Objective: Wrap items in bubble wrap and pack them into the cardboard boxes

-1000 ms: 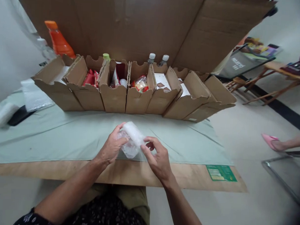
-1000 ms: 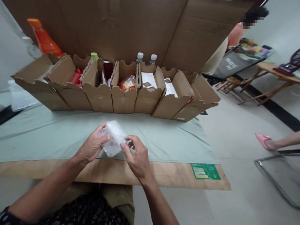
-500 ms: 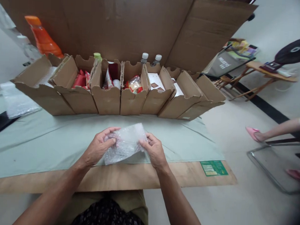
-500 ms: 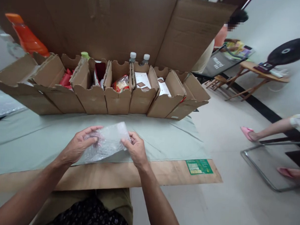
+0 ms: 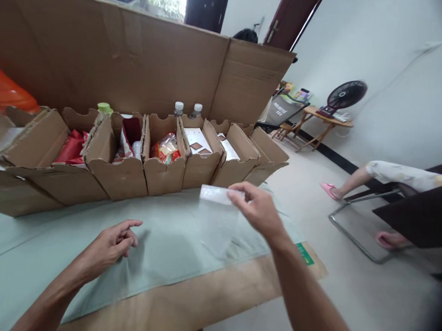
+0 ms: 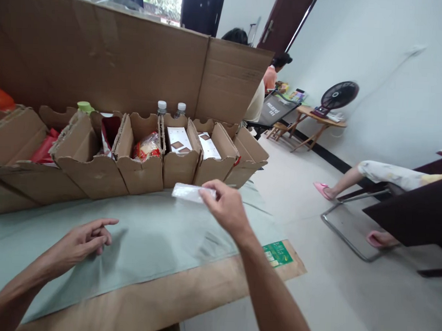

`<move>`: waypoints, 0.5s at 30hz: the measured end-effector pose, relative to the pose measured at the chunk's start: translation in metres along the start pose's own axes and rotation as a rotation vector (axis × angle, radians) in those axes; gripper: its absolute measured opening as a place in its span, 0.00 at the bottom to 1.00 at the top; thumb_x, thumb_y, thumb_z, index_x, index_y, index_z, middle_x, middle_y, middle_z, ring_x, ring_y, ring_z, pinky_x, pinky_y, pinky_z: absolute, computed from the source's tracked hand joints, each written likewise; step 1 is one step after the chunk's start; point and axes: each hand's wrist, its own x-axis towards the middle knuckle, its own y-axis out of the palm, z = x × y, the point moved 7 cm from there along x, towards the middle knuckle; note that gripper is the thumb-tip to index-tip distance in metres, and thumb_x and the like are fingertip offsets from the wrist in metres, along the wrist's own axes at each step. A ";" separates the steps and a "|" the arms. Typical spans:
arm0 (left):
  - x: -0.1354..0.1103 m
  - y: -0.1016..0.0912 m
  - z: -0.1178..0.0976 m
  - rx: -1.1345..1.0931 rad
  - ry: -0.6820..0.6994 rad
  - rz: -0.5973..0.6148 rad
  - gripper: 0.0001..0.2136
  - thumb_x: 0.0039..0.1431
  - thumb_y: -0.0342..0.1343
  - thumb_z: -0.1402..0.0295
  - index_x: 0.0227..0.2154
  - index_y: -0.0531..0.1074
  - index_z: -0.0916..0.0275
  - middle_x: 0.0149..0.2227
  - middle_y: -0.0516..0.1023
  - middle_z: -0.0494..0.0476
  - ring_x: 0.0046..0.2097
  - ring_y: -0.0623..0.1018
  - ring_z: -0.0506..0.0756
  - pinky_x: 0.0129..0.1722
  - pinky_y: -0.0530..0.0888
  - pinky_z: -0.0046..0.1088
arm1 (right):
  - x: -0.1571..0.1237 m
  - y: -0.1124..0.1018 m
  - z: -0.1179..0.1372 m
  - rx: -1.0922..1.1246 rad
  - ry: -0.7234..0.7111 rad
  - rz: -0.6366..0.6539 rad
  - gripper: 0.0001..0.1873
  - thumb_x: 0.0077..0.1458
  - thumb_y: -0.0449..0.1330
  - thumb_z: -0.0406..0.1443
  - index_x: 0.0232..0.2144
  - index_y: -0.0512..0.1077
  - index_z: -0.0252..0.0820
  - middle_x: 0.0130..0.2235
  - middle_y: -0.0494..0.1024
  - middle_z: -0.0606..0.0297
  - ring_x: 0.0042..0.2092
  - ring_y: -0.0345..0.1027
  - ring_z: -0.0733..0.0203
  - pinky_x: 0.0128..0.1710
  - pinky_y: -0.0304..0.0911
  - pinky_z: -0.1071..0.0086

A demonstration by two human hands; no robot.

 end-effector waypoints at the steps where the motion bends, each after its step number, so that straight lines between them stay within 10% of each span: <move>1: 0.002 -0.003 0.002 0.015 0.015 -0.023 0.31 0.48 0.58 0.51 0.53 0.73 0.64 0.30 0.77 0.52 0.29 0.76 0.55 0.32 0.72 0.32 | 0.012 -0.008 0.005 -0.047 -0.014 0.077 0.10 0.56 0.62 0.42 0.31 0.78 0.42 0.28 0.78 0.66 0.29 0.66 0.62 0.31 0.59 0.69; 8: -0.021 -0.009 -0.052 0.127 0.234 -0.176 0.31 0.48 0.65 0.48 0.56 0.78 0.51 0.60 0.78 0.62 0.56 0.77 0.68 0.58 0.73 0.48 | -0.006 0.018 0.053 0.017 -0.150 0.410 0.08 0.61 0.62 0.40 0.33 0.80 0.46 0.29 0.81 0.69 0.30 0.72 0.62 0.31 0.62 0.70; 12: -0.034 0.031 -0.099 -0.039 0.335 0.116 0.35 0.44 0.71 0.53 0.59 0.77 0.51 0.59 0.79 0.61 0.56 0.77 0.70 0.57 0.74 0.46 | -0.046 0.046 0.090 0.043 -0.334 0.614 0.09 0.64 0.62 0.40 0.44 0.81 0.51 0.39 0.86 0.67 0.38 0.79 0.58 0.40 0.68 0.67; 15: -0.039 0.066 -0.105 -0.132 0.258 0.357 0.21 0.52 0.67 0.55 0.47 0.83 0.57 0.41 0.85 0.59 0.41 0.80 0.62 0.42 0.77 0.35 | -0.029 0.031 0.099 0.032 -0.394 0.469 0.11 0.65 0.62 0.44 0.45 0.81 0.50 0.40 0.86 0.66 0.39 0.79 0.58 0.42 0.69 0.67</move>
